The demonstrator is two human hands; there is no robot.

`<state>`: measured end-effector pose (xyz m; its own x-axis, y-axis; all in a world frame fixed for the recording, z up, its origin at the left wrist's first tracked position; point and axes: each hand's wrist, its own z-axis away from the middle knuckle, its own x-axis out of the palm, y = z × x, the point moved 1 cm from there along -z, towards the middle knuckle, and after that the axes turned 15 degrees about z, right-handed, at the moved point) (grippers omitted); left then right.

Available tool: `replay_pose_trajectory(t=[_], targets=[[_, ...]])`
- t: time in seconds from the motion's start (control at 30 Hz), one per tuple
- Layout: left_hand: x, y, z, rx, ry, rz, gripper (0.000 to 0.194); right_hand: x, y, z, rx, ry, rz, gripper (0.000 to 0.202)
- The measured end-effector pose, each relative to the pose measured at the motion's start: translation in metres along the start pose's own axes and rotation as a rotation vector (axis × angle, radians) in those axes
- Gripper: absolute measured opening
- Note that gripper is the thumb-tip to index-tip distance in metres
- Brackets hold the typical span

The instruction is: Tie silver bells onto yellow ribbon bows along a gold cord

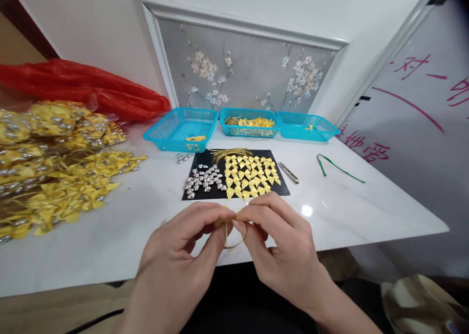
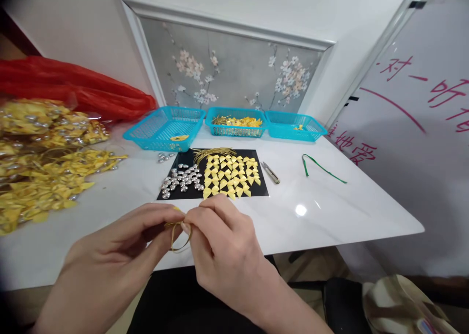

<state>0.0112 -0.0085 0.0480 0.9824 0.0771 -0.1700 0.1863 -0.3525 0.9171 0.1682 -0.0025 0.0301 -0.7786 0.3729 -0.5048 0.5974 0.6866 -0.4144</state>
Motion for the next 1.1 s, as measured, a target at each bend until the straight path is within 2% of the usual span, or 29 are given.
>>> replay_pose_trajectory(t=[0.13,0.3,0.4,0.5,0.67,0.8,0.87,0.97,1.1], targets=[[-0.002,-0.002,-0.002,0.006,-0.066,-0.025,0.015,0.001,-0.001,0.001,0.014,0.014,-0.001,0.021],[-0.007,-0.009,-0.006,-0.13,-0.129,0.065,0.01,0.005,0.001,0.005,0.296,-0.05,-0.152,0.013],[-0.008,-0.011,-0.006,-0.182,-0.124,0.145,0.007,0.005,0.004,0.008,0.483,-0.154,-0.336,0.003],[-0.008,-0.011,-0.004,-0.175,-0.106,0.158,0.006,0.002,0.006,0.009,0.573,-0.257,-0.466,0.009],[-0.009,-0.014,-0.001,-0.126,-0.074,0.101,0.009,-0.008,0.004,0.009,0.486,-0.21,-0.346,0.009],[-0.009,-0.014,-0.003,-0.129,-0.005,0.068,0.007,-0.016,-0.001,0.014,0.349,-0.042,-0.209,0.02],[-0.009,-0.013,-0.004,-0.143,0.031,0.066,0.004,-0.016,-0.004,0.018,0.296,-0.001,-0.177,0.02],[-0.01,-0.012,-0.005,-0.164,0.055,0.058,0.004,-0.007,-0.007,0.024,0.254,-0.027,-0.151,0.017],[-0.012,-0.013,-0.007,-0.178,0.081,0.04,0.006,0.013,-0.007,0.028,0.294,-0.193,-0.21,0.015]])
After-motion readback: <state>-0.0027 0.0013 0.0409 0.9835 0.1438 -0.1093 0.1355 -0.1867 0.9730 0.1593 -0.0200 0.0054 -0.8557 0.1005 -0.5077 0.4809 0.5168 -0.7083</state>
